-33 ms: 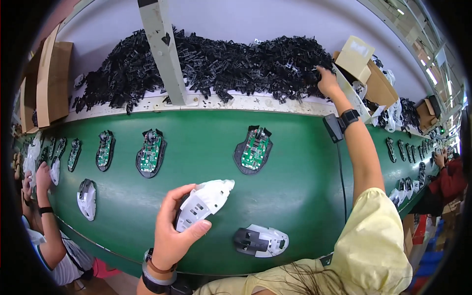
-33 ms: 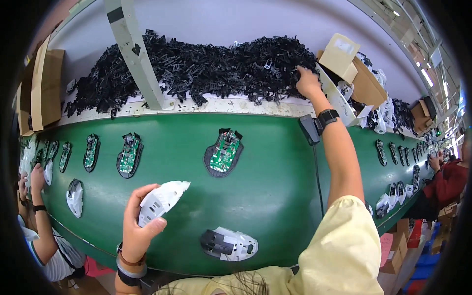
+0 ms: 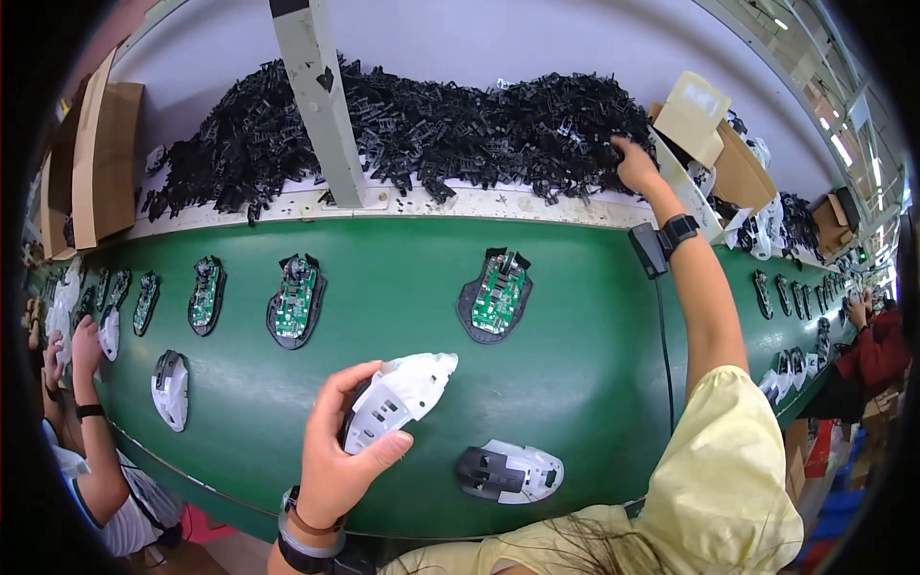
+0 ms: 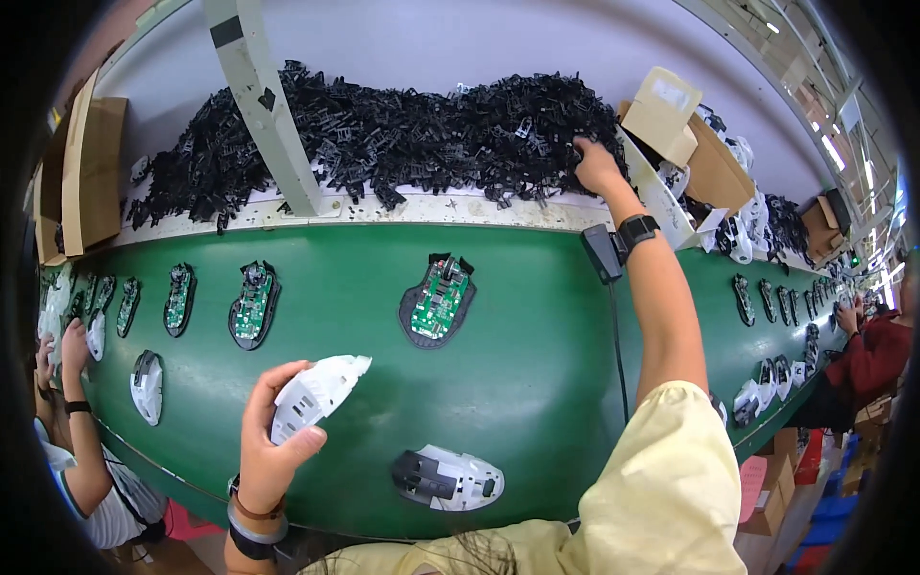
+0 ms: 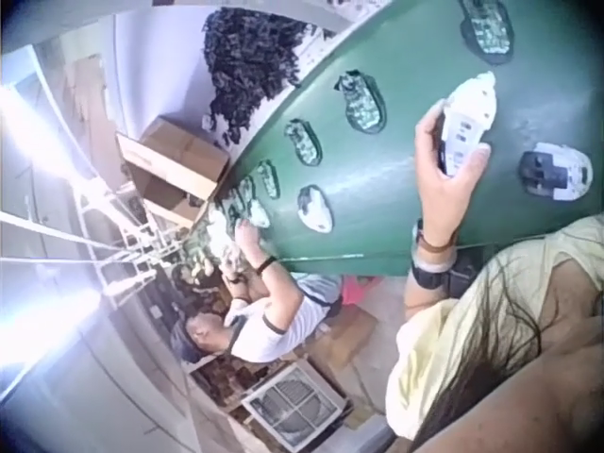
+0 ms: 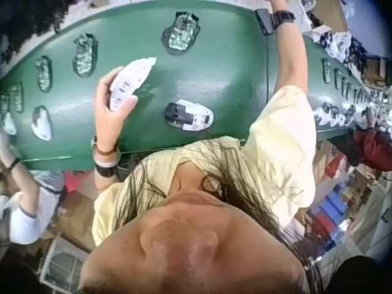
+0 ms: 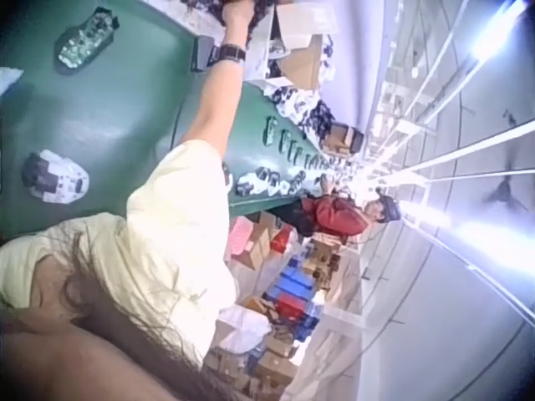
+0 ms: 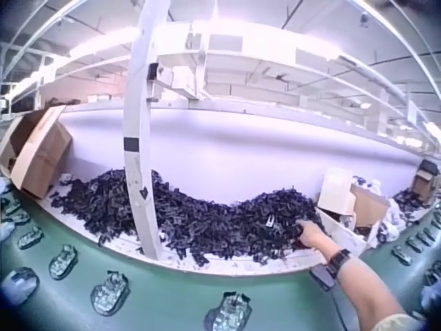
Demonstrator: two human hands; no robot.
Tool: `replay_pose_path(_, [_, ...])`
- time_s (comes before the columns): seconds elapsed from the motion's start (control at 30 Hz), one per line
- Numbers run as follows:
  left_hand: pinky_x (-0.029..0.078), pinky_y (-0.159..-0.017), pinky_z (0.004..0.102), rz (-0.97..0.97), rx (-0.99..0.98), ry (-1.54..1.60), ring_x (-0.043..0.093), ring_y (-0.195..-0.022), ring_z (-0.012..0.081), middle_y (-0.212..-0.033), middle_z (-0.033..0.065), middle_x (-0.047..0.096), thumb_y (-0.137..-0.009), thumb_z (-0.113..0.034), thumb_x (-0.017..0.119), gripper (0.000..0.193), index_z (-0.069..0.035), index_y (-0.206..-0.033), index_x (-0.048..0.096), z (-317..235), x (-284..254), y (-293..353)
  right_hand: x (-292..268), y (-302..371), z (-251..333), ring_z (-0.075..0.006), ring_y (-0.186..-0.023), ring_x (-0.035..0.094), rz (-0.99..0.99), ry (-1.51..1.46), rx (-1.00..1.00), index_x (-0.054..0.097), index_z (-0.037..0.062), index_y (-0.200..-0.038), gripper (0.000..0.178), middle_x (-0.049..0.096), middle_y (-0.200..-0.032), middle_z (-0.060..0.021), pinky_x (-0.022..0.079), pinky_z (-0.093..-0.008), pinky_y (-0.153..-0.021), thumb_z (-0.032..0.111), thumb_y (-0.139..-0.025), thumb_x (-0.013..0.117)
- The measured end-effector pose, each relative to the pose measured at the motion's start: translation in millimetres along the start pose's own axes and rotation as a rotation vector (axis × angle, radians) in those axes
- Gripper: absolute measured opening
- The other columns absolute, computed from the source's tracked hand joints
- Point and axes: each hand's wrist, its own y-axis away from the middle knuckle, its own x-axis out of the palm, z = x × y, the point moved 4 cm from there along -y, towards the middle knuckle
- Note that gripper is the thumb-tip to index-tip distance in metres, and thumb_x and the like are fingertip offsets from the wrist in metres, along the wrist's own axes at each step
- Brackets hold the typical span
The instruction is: Manually assemble computer mouse components on a production line.
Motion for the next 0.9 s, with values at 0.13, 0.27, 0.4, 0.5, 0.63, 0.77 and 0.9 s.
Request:
replay_pose_path(0.13, [0.043,-0.093,0.0308,-0.025,-0.019,0.001,0.055,-0.106,0.0183,-0.114,0.0105,0.057,-0.070,-0.013,0.079,0.062,0.000,-0.123,0.049,4,0,-3,5,24,37,-0.0369,-0.112,0.054,0.115,-0.064,-0.083,0.056,0.0060,-0.123,0.052,0.058,-0.118,-0.0217,0.041,-0.0408,-0.098,-0.005,-0.073,0.047])
replay_pose_path(0.27, [0.044,-0.092,0.0309,-0.003,-0.033,-0.006,0.056,-0.105,0.0186,-0.113,0.0104,0.057,-0.069,-0.012,0.080,0.062,0.001,-0.122,0.050,7,-1,-3,-23,62,64,-0.0344,-0.117,0.052,0.103,-0.191,-0.189,0.053,0.0029,-0.124,0.049,0.055,-0.124,-0.0211,0.038,-0.0369,-0.103,-0.006,-0.076,0.046])
replay_pose_path(0.4, [0.044,-0.092,0.0309,-0.004,-0.021,0.007,0.056,-0.106,0.0186,-0.113,0.0103,0.057,-0.069,-0.011,0.080,0.063,0.001,-0.123,0.050,3,2,-4,-46,102,42,-0.0349,-0.099,0.059,-0.077,-0.184,-0.132,0.058,0.0033,-0.115,0.037,0.061,-0.103,-0.0203,0.046,-0.0413,-0.089,0.003,-0.078,0.057])
replay_pose_path(0.5, [0.044,-0.092,0.0306,0.000,-0.025,0.008,0.056,-0.106,0.0182,-0.113,0.0100,0.058,-0.069,-0.010,0.080,0.063,0.001,-0.123,0.050,5,4,-4,-49,119,54,-0.0336,-0.094,0.060,0.033,-0.131,-0.026,0.058,0.0024,-0.111,0.036,0.061,-0.098,-0.0192,0.047,-0.0405,-0.083,0.009,-0.077,0.064])
replay_pose_path(0.63, [0.044,-0.091,0.0298,0.028,-0.043,-0.033,0.056,-0.105,0.0173,-0.112,0.0094,0.058,-0.069,-0.010,0.079,0.062,0.001,-0.123,0.050,8,5,-2,-28,111,43,-0.0346,-0.087,0.060,0.019,-0.053,-0.030,0.062,0.0019,-0.100,0.029,0.061,-0.090,-0.0193,0.048,-0.0406,-0.078,0.012,-0.074,0.069])
replay_pose_path(0.77, [0.044,-0.090,0.0294,0.016,-0.032,-0.006,0.056,-0.104,0.0168,-0.112,0.0091,0.058,-0.069,-0.010,0.079,0.062,0.001,-0.122,0.050,4,7,-1,-25,95,31,-0.0318,-0.074,0.063,0.021,-0.090,0.024,0.065,0.0003,-0.087,0.017,0.063,-0.076,-0.0166,0.049,-0.0381,-0.069,0.008,-0.072,0.069])
replay_pose_path(0.9, [0.044,-0.090,0.0296,0.027,-0.037,-0.043,0.057,-0.103,0.0172,-0.112,0.0095,0.058,-0.070,-0.010,0.079,0.061,0.001,-0.122,0.050,4,5,-2,-28,85,17,-0.0255,-0.066,0.062,-0.064,-0.140,0.126,0.065,0.0000,-0.085,0.013,0.064,-0.071,-0.0136,0.049,-0.0346,-0.065,0.005,-0.073,0.068])
